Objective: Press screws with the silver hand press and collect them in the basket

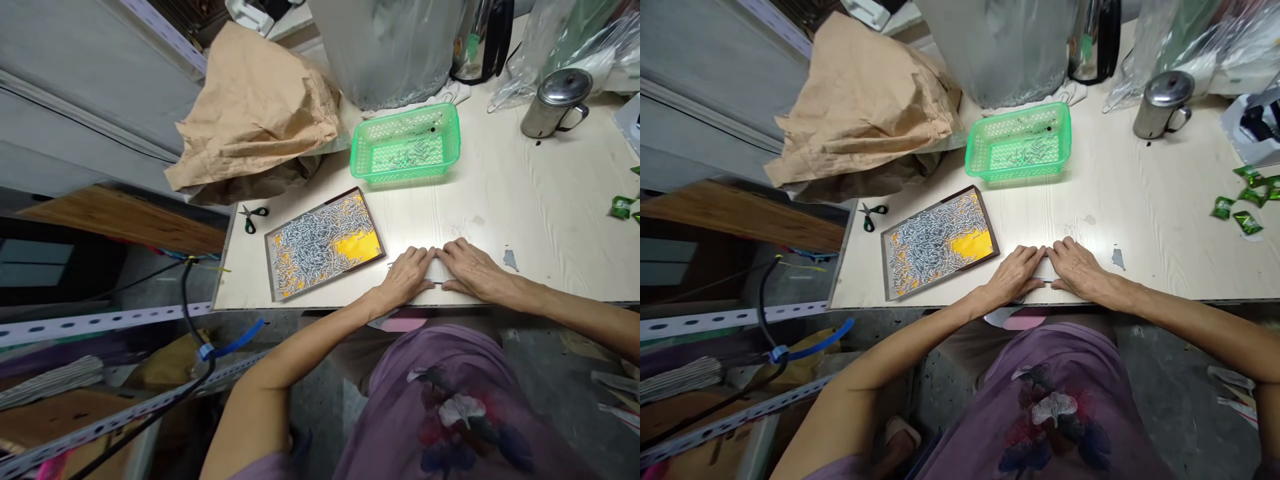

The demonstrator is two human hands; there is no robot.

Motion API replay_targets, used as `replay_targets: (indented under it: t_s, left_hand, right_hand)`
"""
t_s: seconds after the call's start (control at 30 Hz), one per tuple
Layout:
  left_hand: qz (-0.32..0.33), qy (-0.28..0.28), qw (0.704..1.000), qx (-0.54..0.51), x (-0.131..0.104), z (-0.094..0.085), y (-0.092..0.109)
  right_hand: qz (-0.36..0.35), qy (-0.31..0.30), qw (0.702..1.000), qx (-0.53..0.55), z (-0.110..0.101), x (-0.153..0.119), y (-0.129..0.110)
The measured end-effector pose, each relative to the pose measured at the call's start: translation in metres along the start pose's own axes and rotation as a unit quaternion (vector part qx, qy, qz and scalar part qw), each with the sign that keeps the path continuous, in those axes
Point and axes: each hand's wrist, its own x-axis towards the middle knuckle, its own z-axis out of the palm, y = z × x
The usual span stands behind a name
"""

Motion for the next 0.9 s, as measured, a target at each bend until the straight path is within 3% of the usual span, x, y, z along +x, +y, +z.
replay_targets:
  t_s: [0.33,0.47,0.6,0.77,0.9]
  left_hand:
    - [0.008,-0.035,0.999,-0.022,0.007,-0.003,0.001]
    - [0.002,-0.029,0.999,-0.038,0.007,-0.001,0.001]
    - [-0.005,-0.005,0.999,-0.038,0.003,0.003,0.000]
    - [-0.024,0.105,0.994,-0.035,-0.012,0.031,0.012]
    - [0.014,0.147,0.988,-0.053,-0.024,0.060,0.038]
  right_hand:
    - [0.028,-0.031,0.998,0.037,0.003,0.002,-0.005]
    - [0.013,-0.043,0.997,0.055,0.007,0.003,-0.003]
    - [0.007,-0.016,0.998,0.064,0.006,0.003,0.005]
    - [-0.050,-0.013,0.994,0.091,-0.005,0.006,0.030]
    - [-0.025,0.007,0.998,0.052,-0.007,0.016,0.043]
